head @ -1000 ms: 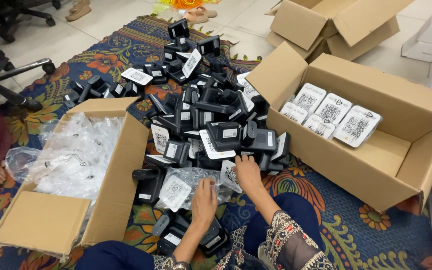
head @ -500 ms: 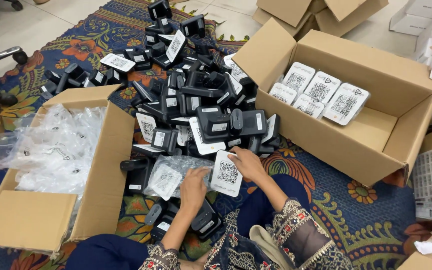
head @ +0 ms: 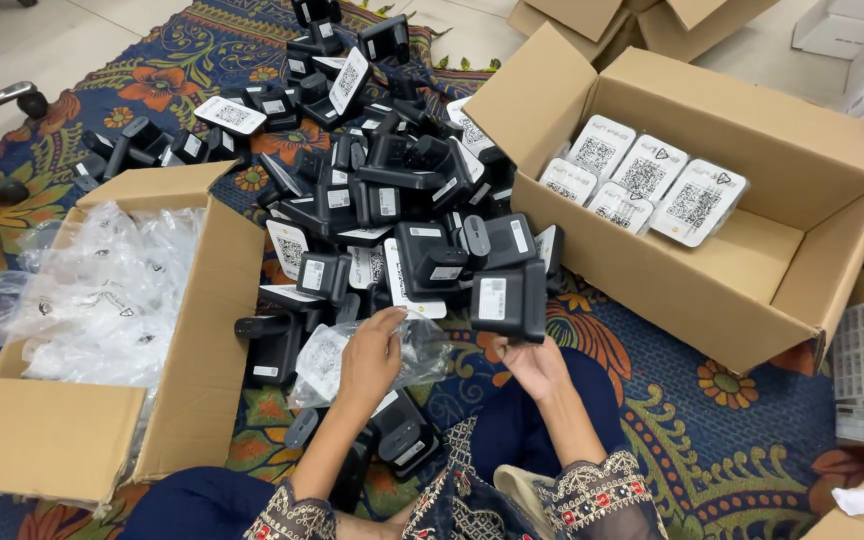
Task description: The person bags electronic devices with QR codes and places them into cardboard boxes.
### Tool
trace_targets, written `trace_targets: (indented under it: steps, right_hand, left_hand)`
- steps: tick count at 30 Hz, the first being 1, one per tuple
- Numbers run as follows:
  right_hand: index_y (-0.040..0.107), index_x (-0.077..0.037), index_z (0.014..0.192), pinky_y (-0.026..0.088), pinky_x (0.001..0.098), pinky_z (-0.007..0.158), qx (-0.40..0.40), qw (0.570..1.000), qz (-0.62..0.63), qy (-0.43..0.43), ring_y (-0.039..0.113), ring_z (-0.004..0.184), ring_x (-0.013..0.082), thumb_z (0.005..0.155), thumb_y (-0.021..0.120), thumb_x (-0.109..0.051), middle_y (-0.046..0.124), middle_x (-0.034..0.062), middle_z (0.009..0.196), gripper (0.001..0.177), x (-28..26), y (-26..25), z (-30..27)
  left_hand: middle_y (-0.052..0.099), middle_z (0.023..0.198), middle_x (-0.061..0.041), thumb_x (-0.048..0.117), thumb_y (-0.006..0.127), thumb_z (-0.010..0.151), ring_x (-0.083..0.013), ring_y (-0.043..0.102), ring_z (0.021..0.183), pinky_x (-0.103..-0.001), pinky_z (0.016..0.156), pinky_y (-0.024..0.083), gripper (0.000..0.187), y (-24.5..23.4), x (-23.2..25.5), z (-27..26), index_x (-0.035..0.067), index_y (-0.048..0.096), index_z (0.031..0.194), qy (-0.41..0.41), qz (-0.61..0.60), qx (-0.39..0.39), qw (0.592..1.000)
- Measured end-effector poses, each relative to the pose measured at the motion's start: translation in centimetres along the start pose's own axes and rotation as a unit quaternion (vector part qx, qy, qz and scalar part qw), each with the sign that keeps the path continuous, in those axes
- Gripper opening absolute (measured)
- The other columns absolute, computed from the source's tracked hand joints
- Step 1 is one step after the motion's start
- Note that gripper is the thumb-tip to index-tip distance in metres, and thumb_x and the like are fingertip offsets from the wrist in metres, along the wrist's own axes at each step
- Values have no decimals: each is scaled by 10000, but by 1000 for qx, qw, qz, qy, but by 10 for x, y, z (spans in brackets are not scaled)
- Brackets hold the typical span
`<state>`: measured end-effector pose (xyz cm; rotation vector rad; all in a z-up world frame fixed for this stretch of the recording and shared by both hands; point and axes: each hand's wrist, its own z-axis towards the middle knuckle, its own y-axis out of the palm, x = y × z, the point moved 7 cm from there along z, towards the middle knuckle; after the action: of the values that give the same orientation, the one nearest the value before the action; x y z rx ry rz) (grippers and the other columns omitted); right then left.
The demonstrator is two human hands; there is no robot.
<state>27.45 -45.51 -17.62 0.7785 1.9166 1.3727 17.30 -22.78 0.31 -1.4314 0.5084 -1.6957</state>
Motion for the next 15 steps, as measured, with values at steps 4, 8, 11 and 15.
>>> trace_targets:
  steps: [4, 8, 11, 15]
  right_hand:
    - [626, -31, 1189, 528, 316, 702, 18, 1000, 15, 6, 626, 898, 205, 1010, 543, -188, 684, 115, 1109, 252, 3, 12, -7]
    - [619, -26, 1172, 546, 349, 768, -18, 999, -19, 34, 638, 935, 204, 1047, 583, -183, 679, 99, 1107, 203, 12, -1, -3]
    - [621, -36, 1176, 562, 374, 865, 34, 993, -108, 34, 662, 994, 190, 1056, 575, -206, 691, 72, 1114, 213, 16, -14, 1]
    - [639, -36, 1232, 553, 382, 925, 36, 988, -151, 16, 694, 1042, 189, 1053, 569, -251, 721, 80, 1171, 289, 15, -15, 7]
  left_hand:
    - [683, 1300, -100, 16, 591, 876, -350, 634, 1158, -434, 959, 507, 352, 4, 18, 9, 34, 695, 1212, 7, -1, -19, 1000]
    - [670, 1325, -96, 12, 591, 867, -350, 628, 1158, -444, 962, 508, 374, 10, 35, 19, 22, 680, 1230, 21, 12, -43, 999]
    - [638, 1380, -91, 0, 598, 846, -348, 621, 1171, -445, 973, 506, 424, 14, 45, 24, 9, 651, 1266, 25, 23, -65, 997]
    - [555, 1476, -100, -31, 637, 781, -355, 603, 1183, -441, 996, 498, 587, 10, 56, 25, -14, 567, 1363, 46, 41, -91, 994]
